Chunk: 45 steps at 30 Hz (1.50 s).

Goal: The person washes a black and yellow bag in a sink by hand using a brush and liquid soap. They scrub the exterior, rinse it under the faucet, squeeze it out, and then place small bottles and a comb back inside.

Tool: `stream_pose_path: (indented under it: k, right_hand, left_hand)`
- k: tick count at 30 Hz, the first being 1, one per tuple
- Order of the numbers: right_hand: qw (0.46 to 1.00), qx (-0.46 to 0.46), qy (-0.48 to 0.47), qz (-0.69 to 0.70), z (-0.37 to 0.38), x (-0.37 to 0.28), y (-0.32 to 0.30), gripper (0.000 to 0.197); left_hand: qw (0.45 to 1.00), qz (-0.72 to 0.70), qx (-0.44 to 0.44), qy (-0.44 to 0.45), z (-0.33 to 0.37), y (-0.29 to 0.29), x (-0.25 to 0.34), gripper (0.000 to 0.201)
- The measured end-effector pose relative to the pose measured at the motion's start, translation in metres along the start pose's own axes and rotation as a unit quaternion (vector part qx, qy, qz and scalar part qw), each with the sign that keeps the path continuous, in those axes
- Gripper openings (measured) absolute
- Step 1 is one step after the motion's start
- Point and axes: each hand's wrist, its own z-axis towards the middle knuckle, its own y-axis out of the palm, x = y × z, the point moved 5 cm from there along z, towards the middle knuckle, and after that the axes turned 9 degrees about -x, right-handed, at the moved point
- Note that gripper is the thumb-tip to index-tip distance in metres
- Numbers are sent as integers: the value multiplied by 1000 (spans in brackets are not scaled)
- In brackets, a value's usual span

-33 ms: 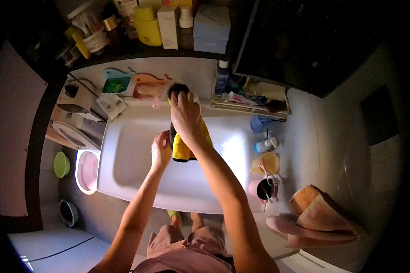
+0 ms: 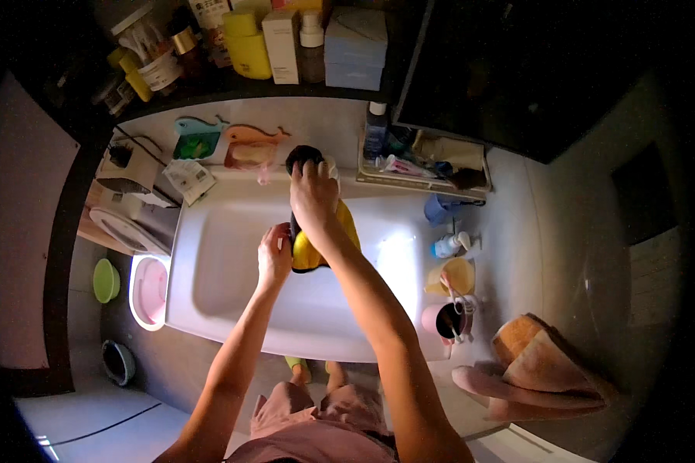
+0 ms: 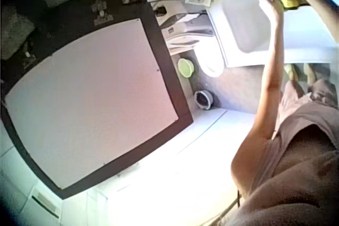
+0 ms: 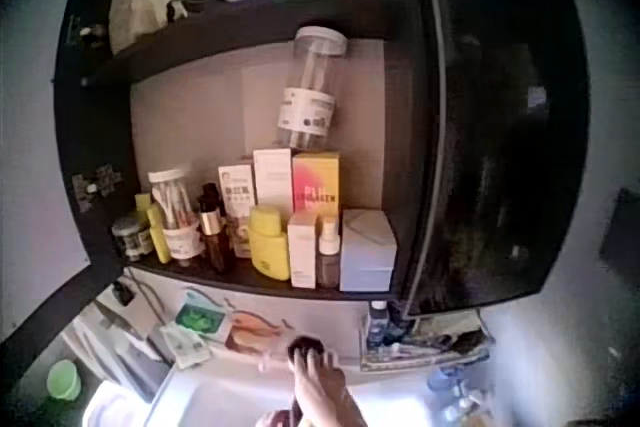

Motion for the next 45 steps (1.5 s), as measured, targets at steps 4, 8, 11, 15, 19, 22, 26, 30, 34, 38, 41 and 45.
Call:
stream_pose_path:
  k: [4,8,11,15,19,22,26,30,34,38,41,45]
  right_hand:
    - [999,30,-24,-33,-44,-9,5,44]
    - [999,33,-3,10,-80,5,13,47]
    - [991,46,-36,124,-74,25,13,50]
    - [964,93,-89,233,-70,52,26,54]
    - [952,95,-38,289,-82,85,26,52]
    - [964,94,20,248,-118,86,-3,50]
    - [964,98,92,231,-169,100,-14,53]
    - [962,60,132,229,-212,115,-2,52]
    - [956,29,133,258,-227,108,8,53]
    - [953,37,147,261,-238,111,17,55]
    - [956,52,119,265,-229,85,14,58]
    - [980,34,-7,196,-205,57,34,59]
  left_hand:
    - [999,-24,-12,-29,-7,-2,-14,21]
    - [997,-9,-60,-37,-6,-6,-31,26]
    - [995,63,6,72,7,1,5,24]
    - [999,-37,-39,4,12,23,4,24]
    - [993,-59,-102,-21,-16,49,7,19]
    - [978,93,-182,31,-48,64,-10,24]
    - [842,309,-437,69,-72,120,-59,66]
    - [721,435,-426,332,-88,148,-70,57]
    - [616,534,-424,396,-90,155,-104,38]
    - [773,405,-435,223,-76,145,-82,43]
    - [927,208,-307,60,-68,110,-67,52]
    - [965,69,-249,-34,-72,87,-31,45]
